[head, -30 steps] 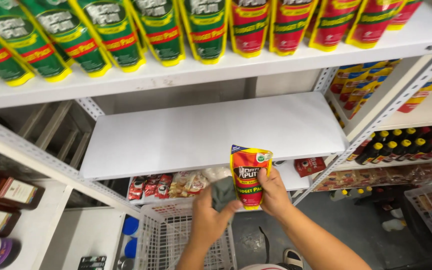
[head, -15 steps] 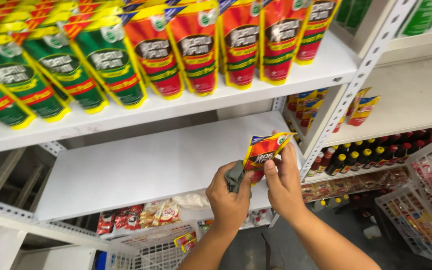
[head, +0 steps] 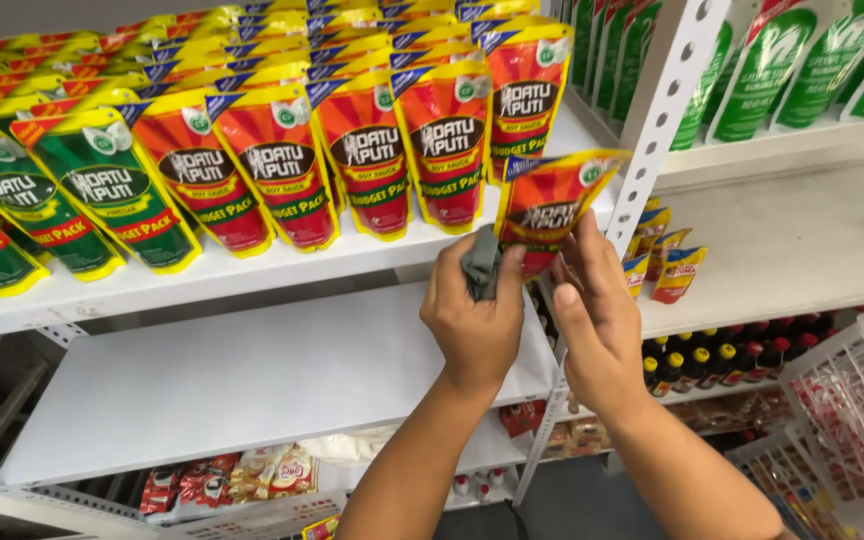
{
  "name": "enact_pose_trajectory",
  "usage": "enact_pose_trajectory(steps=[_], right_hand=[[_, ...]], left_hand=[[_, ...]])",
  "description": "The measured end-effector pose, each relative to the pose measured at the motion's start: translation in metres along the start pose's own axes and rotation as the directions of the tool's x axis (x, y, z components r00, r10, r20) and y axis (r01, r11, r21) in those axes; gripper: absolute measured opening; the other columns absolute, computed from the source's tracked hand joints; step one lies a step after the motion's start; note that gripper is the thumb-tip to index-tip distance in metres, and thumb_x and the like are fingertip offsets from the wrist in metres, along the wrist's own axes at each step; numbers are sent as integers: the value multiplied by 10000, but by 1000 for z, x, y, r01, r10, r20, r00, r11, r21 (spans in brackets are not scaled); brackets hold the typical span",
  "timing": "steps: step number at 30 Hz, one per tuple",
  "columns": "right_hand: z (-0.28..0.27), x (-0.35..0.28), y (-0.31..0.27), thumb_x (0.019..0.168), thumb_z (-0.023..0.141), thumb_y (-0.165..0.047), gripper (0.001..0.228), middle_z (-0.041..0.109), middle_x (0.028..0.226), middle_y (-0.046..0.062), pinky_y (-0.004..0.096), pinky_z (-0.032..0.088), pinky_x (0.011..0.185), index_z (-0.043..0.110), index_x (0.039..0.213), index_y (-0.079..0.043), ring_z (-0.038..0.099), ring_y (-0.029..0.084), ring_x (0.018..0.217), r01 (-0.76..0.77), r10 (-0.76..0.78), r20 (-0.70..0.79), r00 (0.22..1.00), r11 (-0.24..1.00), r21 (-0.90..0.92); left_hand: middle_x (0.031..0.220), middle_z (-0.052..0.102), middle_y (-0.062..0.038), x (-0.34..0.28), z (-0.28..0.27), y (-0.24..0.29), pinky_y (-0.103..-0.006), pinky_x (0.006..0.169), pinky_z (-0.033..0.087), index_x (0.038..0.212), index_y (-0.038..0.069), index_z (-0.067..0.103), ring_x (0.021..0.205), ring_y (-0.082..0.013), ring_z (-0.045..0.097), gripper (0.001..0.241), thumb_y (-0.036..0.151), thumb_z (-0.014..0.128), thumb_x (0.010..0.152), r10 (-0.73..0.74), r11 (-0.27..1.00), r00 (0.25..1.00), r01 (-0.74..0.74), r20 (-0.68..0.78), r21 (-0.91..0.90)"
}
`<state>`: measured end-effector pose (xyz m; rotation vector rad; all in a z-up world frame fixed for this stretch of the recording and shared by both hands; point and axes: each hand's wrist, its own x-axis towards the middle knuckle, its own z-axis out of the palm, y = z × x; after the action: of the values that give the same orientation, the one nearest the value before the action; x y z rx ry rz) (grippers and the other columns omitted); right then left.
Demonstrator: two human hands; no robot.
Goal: Cleaning sauce packets and wiping down shelves in a grocery store.
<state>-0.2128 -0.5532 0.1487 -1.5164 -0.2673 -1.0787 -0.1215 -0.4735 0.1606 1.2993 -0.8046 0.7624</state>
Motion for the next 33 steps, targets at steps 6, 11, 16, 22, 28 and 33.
enact_pose_trajectory(steps=[6,11,16,22,28,33], right_hand=[[-20,45,13,1105,494,-214,639,412,1626,176,375,358,1251,257,1645,32,436,272,1515,113,-104,45,994,904,-411],[-21,62,19,1111,484,-244,640,426,1577,204,362,407,1181,251,1638,34,460,285,1448,90,-71,62,996,920,-383],[-23,72,23,1123,458,-279,643,416,1575,218,380,368,1207,237,1638,36,439,308,1467,125,-88,111,990,913,-388],[-23,80,26,1132,425,-327,635,418,1575,232,390,337,1222,264,1624,41,432,341,1472,130,-90,118,989,910,-393],[-23,82,25,1133,402,-370,638,427,1568,232,389,326,1226,314,1604,52,435,342,1471,124,-83,119,989,909,-397],[-23,82,25,1129,397,-385,649,413,1578,229,394,319,1231,317,1597,58,427,343,1477,112,-71,115,991,908,-404]], left_hand=[[1002,705,-179,18,37,-9,-417,769,581,1119,-15,627,895,-364,717,332,145,825,905,51,993,996,-43,-76,108],[1110,673,-186,24,48,-16,-444,821,596,1148,-17,624,987,-386,705,322,96,807,909,134,963,990,-119,-47,242],[1157,662,-205,28,51,-23,-407,803,626,1158,-17,622,1009,-374,722,343,76,808,885,177,924,984,-162,-14,346],[1178,650,-177,28,54,-24,-398,815,631,1174,1,630,1003,-350,729,395,-6,779,809,186,911,982,-186,37,369],[1179,652,-158,29,58,-26,-396,792,622,1174,16,639,981,-337,726,403,5,785,798,179,885,982,-188,60,426],[1176,662,-152,28,59,-29,-397,805,613,1177,12,639,997,-336,725,380,20,783,825,193,867,979,-203,70,455]])
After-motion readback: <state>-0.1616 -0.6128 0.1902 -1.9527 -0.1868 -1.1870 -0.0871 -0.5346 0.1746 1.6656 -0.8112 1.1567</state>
